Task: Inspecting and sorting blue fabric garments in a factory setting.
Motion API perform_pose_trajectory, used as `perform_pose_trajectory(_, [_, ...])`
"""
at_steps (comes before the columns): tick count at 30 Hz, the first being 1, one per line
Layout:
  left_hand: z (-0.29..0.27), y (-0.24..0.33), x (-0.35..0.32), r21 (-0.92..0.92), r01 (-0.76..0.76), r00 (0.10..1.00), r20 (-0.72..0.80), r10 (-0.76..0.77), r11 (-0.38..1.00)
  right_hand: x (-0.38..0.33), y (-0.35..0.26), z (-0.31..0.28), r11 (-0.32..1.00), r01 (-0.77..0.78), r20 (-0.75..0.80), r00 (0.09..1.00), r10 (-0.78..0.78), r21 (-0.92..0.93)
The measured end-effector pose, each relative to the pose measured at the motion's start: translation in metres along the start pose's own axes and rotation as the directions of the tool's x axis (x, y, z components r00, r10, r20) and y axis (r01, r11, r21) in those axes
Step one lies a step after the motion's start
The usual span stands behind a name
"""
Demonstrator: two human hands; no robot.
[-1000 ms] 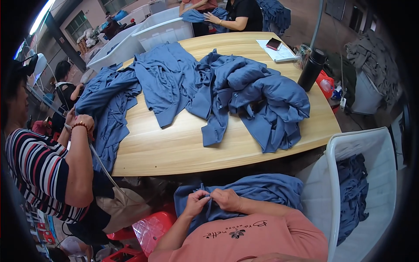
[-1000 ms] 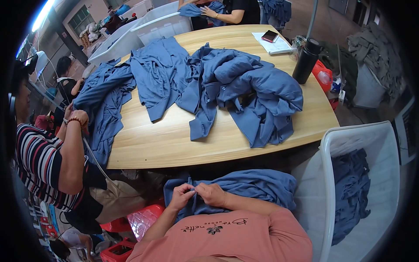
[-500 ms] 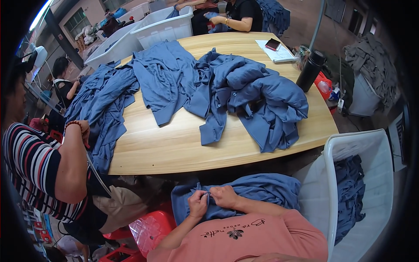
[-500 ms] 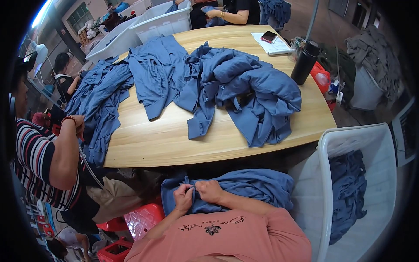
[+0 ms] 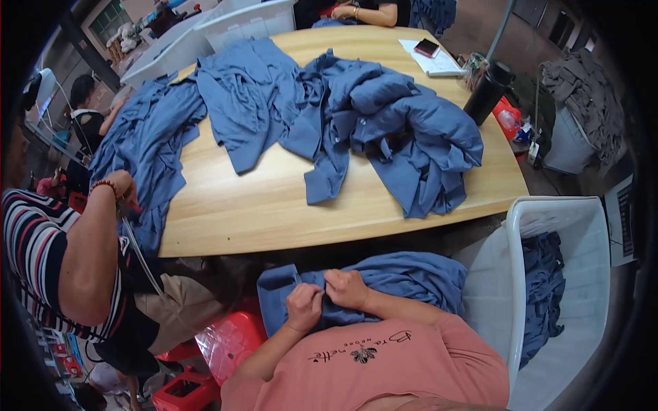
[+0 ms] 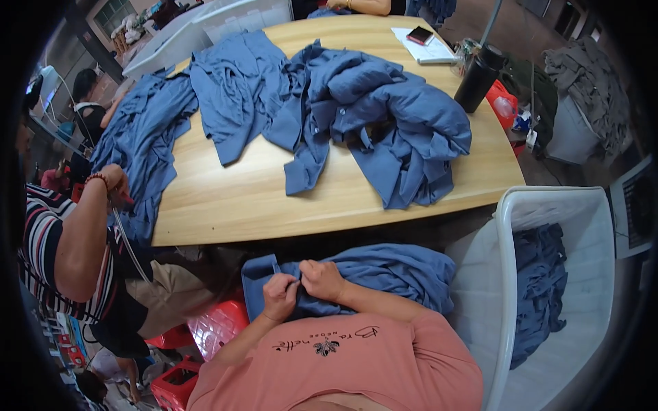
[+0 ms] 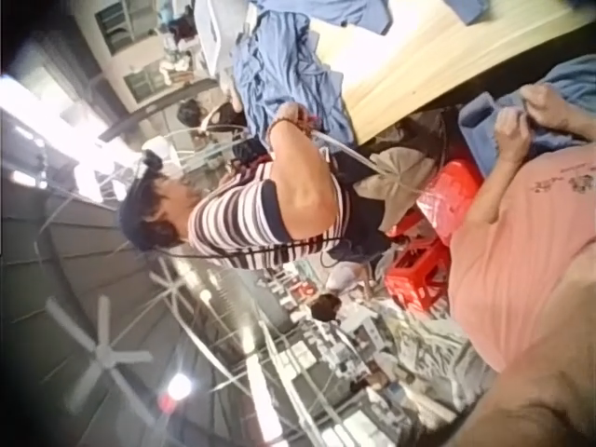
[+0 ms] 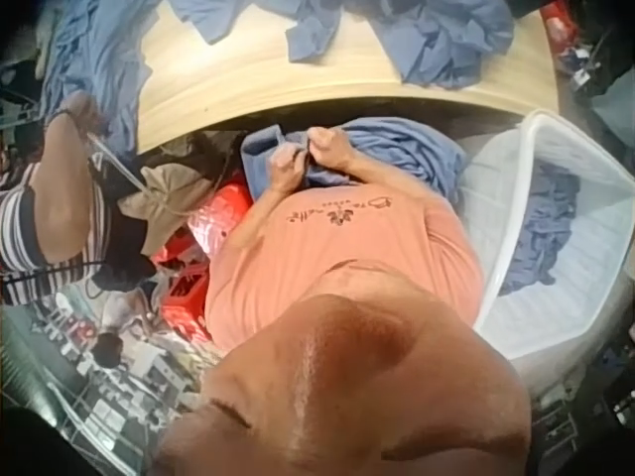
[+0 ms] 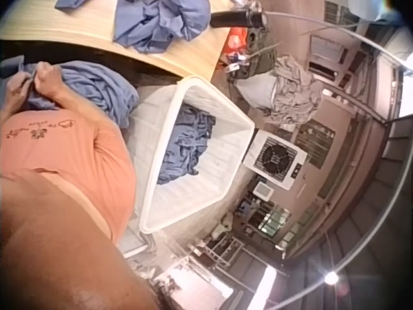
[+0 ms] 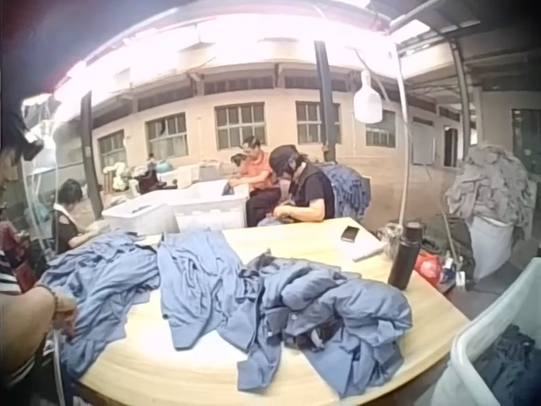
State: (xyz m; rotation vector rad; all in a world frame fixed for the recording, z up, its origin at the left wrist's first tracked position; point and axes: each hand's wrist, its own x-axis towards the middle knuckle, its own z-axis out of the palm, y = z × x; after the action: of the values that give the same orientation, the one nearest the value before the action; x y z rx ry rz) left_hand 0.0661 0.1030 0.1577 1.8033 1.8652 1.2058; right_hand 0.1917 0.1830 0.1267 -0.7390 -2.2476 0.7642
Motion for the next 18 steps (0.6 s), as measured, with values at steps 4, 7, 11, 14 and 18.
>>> perform_pose_trajectory(4, [-0.005, 0.003, 0.004, -0.035, -0.046, 0.998, -0.042, 0.045, 0.998, 0.013, 0.004, -0.01, 0.934, -0.111, 0.167, 0.984, 0.056, 0.34])
perform_pose_trajectory(7, [-0.008, 0.004, 0.007, -0.086, 0.05, 0.996, -0.074, -0.056, 0.995, 0.02, 0.007, -0.017, 0.834, -0.146, 0.141, 0.987, 0.083, 0.533])
perform_pose_trajectory(11, [-0.01, 0.007, 0.009, -0.153, 0.056, 0.996, -0.064, -0.066, 0.987, 0.021, 0.014, -0.02, 0.607, -0.326, 0.313, 0.941, 0.131, 0.725])
perform_pose_trajectory(14, [-0.008, 0.012, 0.003, -0.148, -0.002, 0.998, -0.056, -0.006, 0.989, 0.018, 0.011, -0.016, 0.675, -0.282, 0.28, 0.953, 0.116, 0.682])
perform_pose_trajectory(18, [-0.005, 0.018, -0.006, -0.128, -0.016, 0.998, -0.058, 0.009, 0.992, 0.011, -0.005, -0.013, 0.953, 0.053, 0.016, 0.998, -0.06, 0.297])
